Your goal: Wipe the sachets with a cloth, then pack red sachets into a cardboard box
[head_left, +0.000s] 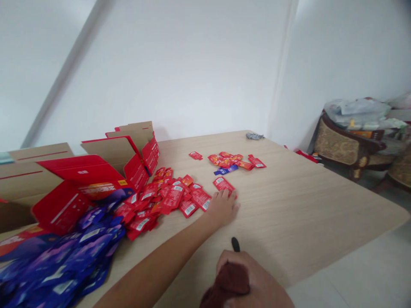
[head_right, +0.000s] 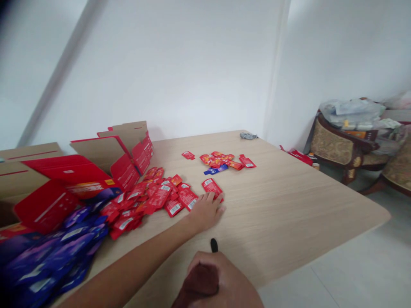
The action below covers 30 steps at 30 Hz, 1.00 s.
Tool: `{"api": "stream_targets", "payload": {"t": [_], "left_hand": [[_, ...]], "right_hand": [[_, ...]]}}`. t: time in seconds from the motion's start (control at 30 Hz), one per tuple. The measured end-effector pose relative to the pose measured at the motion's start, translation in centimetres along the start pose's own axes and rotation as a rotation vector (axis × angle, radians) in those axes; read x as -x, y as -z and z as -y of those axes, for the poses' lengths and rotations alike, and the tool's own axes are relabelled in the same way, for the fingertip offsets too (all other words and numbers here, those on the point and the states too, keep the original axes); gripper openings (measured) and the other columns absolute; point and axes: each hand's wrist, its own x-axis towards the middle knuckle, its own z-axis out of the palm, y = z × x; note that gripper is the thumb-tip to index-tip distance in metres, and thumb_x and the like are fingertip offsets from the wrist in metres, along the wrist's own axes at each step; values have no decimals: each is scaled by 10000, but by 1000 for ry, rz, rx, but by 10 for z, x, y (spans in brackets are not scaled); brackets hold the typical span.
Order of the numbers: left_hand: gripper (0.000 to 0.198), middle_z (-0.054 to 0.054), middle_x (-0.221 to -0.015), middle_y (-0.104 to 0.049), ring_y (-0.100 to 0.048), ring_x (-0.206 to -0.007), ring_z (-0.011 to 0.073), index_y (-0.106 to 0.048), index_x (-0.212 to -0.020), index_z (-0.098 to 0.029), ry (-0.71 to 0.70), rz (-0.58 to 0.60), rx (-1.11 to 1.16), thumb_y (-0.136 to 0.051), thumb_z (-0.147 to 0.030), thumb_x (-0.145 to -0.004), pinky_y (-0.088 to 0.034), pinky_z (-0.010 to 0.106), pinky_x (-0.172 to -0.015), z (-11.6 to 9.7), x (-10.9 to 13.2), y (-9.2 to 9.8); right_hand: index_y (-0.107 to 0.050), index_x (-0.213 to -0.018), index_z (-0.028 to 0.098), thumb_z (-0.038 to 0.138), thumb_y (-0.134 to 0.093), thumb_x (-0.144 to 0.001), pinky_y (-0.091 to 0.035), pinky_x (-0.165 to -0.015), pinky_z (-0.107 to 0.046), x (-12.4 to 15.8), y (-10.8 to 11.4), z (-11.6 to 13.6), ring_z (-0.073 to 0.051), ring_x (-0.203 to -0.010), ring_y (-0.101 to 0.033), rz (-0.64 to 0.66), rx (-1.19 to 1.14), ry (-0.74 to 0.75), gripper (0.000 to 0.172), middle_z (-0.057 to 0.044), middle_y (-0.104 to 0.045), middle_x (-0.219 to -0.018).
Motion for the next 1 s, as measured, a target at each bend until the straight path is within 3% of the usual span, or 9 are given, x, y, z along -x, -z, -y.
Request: {"api": "stream_targets", "payload": {"t": [0.17,0.27,0.4,0.57,0.73,0.83,0.93,1.0], "left_hand": [[537,199,-1420,-588,-523,-1347,356,-514,-1491,-168,-69,4,5,-410,-478,-1065,-416,517,-1111,-21,58,8],[516,204,-1457,-571,-504,-1383,345,-513,-1490,-181,-104,7,17,-430,-461,-1065,-426,500,-1112,-25,96,13],[434,167,-1497,-570,-493,-1416,316,-569,-1436,-212,-131,-12,46,-453,-408,-1066,-420,474,-1130,-28,147,19],[424,101,-1475,-627,-519,-1400,283,-565,-1444,-170,-114,-103,64,-426,-348,-1085,-416,445,-1134,-36,196,22],[352,79,-1468,-637,-527,-1401,272,-627,-1357,-194,-105,-155,77,-465,-341,-1082,-411,435,-1142,-40,223,22],[300,63,-1486,-619,-508,-1415,276,-659,-1290,-204,-103,-171,87,-496,-326,-1070,-413,424,-1144,-39,232,19],[317,52,-1480,-620,-536,-1371,274,-638,-1333,-188,-110,-192,64,-507,-296,-1065,-437,405,-1112,-37,239,14],[351,62,-1458,-634,-549,-1350,269,-610,-1382,-175,-136,-192,52,-508,-270,-1060,-436,402,-1111,-37,243,10]], "right_hand": [[-672,-885,206,620,-918,-472,-412,-624,-249,6,8,-9,-156,-694,-566,146,-125,69,634,18,-652,-778],[-646,-874,199,640,-915,-484,-386,-601,-240,11,8,-10,-135,-660,-524,122,-190,118,647,17,-627,-775],[-642,-887,210,640,-876,-587,-445,-641,-271,21,9,-11,-167,-698,-553,-34,-214,195,575,-11,-627,-809],[-635,-958,238,642,-771,-733,-524,-649,-323,43,21,-17,-236,-764,-639,-448,-148,195,482,-60,-662,-902],[-648,-1097,243,561,-769,-808,-567,-858,-380,58,42,2,-297,-993,-707,-809,124,152,446,-93,-737,-1057],[-674,-1072,229,546,-775,-824,-559,-901,-371,50,38,22,-285,-1019,-702,-992,350,192,415,-88,-753,-1080],[-662,-1108,237,533,-766,-852,-561,-879,-366,31,18,31,-268,-1000,-705,-1003,548,236,405,-72,-753,-1087],[-657,-1140,255,504,-770,-868,-553,-899,-380,16,3,26,-262,-1001,-701,-817,730,276,386,-63,-749,-1106]]}}
